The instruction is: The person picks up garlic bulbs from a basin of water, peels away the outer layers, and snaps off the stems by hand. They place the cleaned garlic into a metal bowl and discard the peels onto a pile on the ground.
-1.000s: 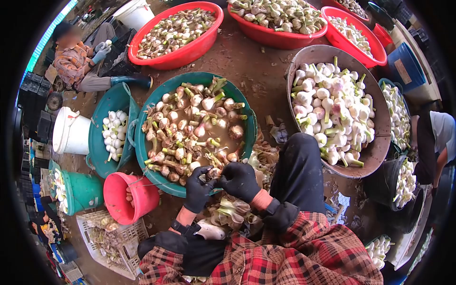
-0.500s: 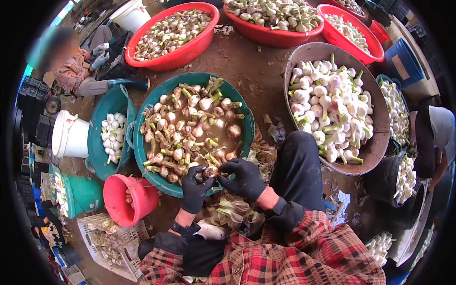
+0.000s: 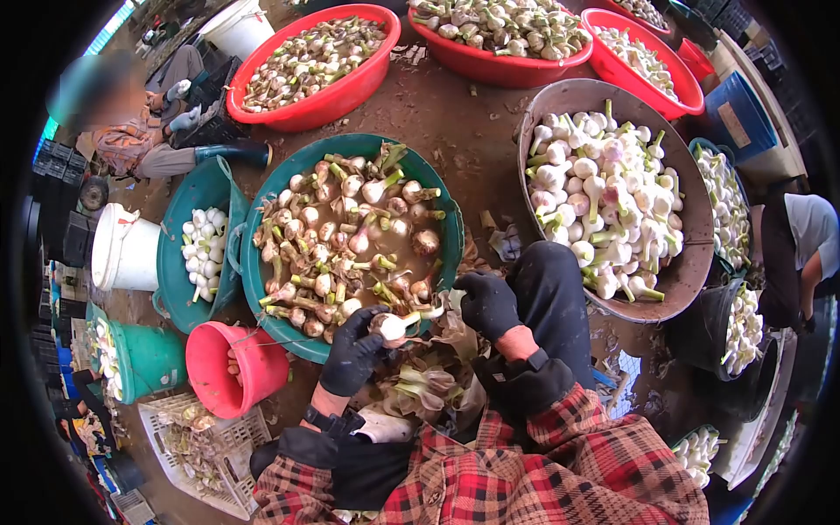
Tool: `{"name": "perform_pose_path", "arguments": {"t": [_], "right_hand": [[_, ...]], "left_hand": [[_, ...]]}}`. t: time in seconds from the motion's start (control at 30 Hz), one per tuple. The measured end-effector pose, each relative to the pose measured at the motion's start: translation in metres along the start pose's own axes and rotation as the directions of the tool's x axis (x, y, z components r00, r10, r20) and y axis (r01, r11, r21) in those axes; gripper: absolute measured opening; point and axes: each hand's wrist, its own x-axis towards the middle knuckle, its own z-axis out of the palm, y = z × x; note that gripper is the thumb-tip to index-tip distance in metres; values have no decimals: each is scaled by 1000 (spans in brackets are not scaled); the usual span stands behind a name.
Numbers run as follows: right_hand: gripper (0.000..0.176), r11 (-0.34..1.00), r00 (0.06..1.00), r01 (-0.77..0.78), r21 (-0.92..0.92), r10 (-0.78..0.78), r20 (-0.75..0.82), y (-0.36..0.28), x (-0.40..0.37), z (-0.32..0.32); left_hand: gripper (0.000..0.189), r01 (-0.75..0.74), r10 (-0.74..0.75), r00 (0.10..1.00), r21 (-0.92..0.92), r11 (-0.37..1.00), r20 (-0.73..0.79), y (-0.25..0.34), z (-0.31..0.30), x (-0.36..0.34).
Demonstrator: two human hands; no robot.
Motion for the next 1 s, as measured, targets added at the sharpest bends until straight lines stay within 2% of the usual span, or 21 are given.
{"name": "perform_pose_path", "arguments": {"t": [0.03, 0.07, 0.1, 0.17, 0.23, 0.3, 0.33, 0.4, 0.43, 0.5, 0.53, 0.6, 0.63, 0.7, 0.77, 0.83, 0.9, 0.97, 1.0], "right_hand": [[21, 993, 996, 89, 83, -90, 6, -8, 1, -9], [25, 961, 986, 143, 235, -158, 47, -19, 2, -15], [25, 962, 987, 139, 237, -153, 43, -30, 1, -17], [25, 874, 953, 188, 448, -273, 134, -51, -2, -16], [24, 877, 943, 196, 439, -291, 160, -65, -5, -17], [24, 926, 953, 140, 351, -222, 206, -68, -10, -13], [23, 923, 950, 216, 319, -274, 152, -63, -11, -6], [23, 926, 949, 224, 303, -277, 147, -62, -15, -2], [22, 930, 949, 232, 285, -281, 141, -62, -17, -1], [19, 936, 948, 247, 251, -287, 136, -65, -21, 2], [17, 940, 947, 262, 217, -293, 128, -67, -23, 3], [12, 937, 944, 284, 202, -310, 109, -67, -25, 7], [9, 934, 941, 305, 187, -326, 90, -66, -26, 9], [9, 938, 938, 305, 163, -325, 118, -63, -28, 12], [8, 941, 934, 307, 140, -327, 145, -58, -30, 18], [8, 938, 953, 262, 228, -289, 95, -54, -31, 23], [7, 935, 959, 228, 270, -264, 105, -50, -31, 25], [7, 930, 963, 196, 310, -243, 120, -47, -29, 23], [8, 907, 966, 59, 416, -156, 204, -46, -28, 21]], "left_hand": [[37, 25, -35, 997, -151, 988, -68, 2, 3, 0], [39, 38, -51, 997, -200, 979, -61, 7, 7, -1], [39, 42, -55, 997, -196, 980, -58, 4, 5, 0], [39, 38, -47, 998, -254, 966, -29, -4, -1, 3], [40, 48, -56, 998, -244, 969, -26, -5, 1, 5], [41, 57, -66, 997, -237, 970, -29, -12, 0, 7], [43, 14, -17, 998, -53, 999, -59, -18, -1, 8], [47, -24, 55, 993, 273, 962, -106, -22, 3, 7], [47, -23, 54, 993, 271, 962, -108, -23, 5, 7], [47, -91, 170, 978, 495, 864, -117, -24, 8, 6], [47, -91, 170, 978, 494, 865, -118, -21, 8, 6], [49, 97, -35, 990, 474, 875, -137, -16, 6, 5], [49, 98, -37, 990, 474, 875, -136, -19, 4, 6], [46, 50, -11, 998, 602, 797, -68, -25, 0, 9], [48, -3, 26, 999, 642, 767, -27, -24, 1, 7], [50, -56, 62, 998, 679, 732, 15, -21, 5, 4], [52, -188, 144, 982, 699, 690, 123, -21, 10, 1], [56, -177, 128, 984, 674, 717, 122, -24, 9, 2], [57, -170, 134, 985, 610, 774, 105, -28, 8, 3]]}}
